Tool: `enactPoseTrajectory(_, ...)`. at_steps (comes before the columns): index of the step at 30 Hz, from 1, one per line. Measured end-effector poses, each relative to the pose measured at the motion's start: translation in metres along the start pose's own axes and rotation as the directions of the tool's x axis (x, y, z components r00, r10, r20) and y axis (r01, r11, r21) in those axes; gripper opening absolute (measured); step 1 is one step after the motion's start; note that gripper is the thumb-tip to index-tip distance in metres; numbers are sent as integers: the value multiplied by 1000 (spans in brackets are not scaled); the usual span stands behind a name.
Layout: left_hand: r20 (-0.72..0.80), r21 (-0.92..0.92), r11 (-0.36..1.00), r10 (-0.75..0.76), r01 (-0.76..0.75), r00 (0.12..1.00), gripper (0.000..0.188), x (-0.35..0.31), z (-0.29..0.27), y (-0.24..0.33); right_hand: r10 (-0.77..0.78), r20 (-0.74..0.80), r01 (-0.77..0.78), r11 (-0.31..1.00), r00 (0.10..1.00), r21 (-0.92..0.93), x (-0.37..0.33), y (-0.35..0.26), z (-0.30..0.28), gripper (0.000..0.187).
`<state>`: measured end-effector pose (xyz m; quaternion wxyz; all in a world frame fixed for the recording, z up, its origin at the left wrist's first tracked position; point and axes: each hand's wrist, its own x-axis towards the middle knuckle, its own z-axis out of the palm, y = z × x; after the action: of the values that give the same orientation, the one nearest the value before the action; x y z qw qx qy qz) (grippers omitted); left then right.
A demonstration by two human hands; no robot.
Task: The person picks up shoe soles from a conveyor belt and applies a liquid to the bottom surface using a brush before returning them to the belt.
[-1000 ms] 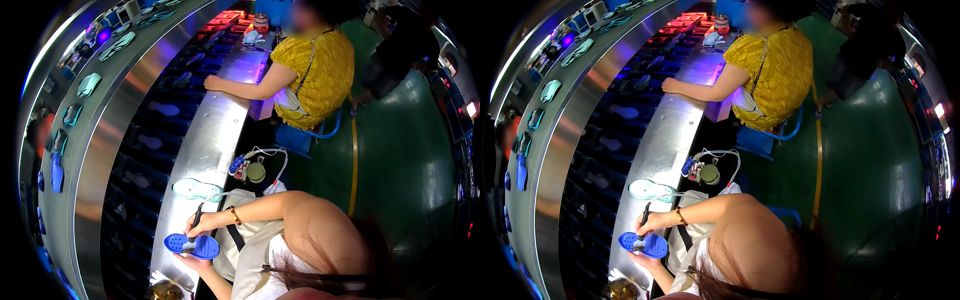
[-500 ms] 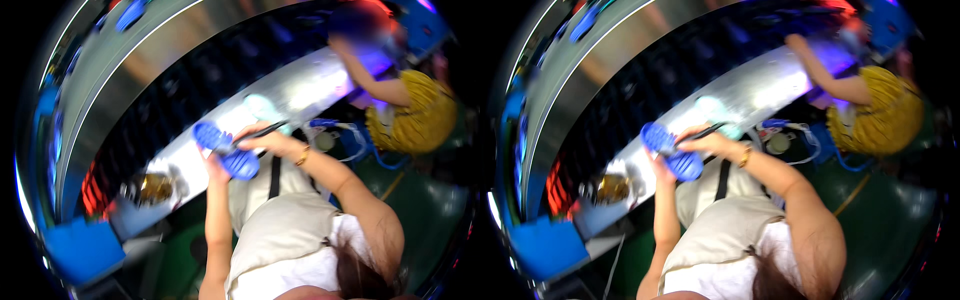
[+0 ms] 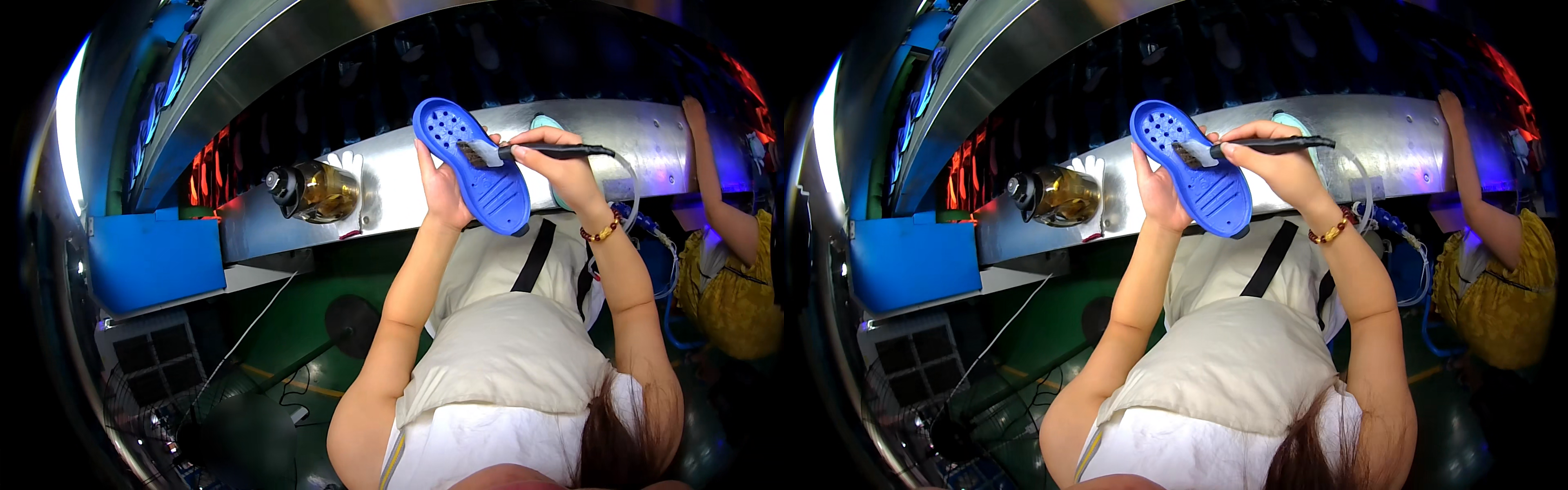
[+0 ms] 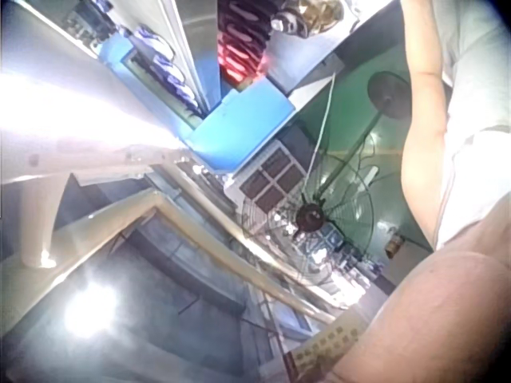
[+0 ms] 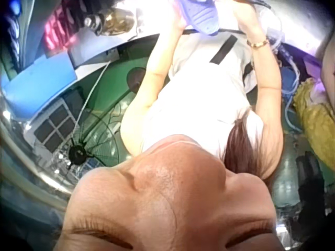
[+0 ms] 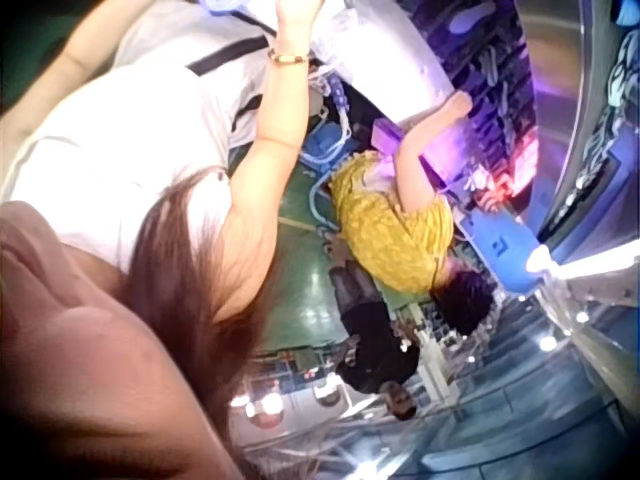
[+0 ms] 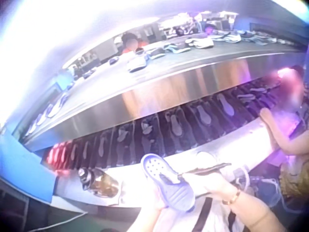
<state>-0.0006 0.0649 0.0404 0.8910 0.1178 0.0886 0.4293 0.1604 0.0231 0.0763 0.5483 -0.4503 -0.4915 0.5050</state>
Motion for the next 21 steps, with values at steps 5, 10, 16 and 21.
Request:
enactPoseTrajectory(5,-137,218,954,238,-205,962,81,-1,6,5,-527,327,616,600,784,-510,-12,-15,24,14)
enactPoseTrajectory(10,-35,176,958,238,-228,971,84,-7,-2,22,-261,503,479,795,824,-373,-26,-36,9,14)
enactPoseTrajectory(16,25,63,988,143,-144,989,85,-12,27,10,-214,238,284,905,947,-316,-12,-40,15,16)
enactPoseTrajectory(21,52,80,978,187,-191,981,86,-16,29,21,-227,502,315,944,834,-96,-31,-45,11,17)
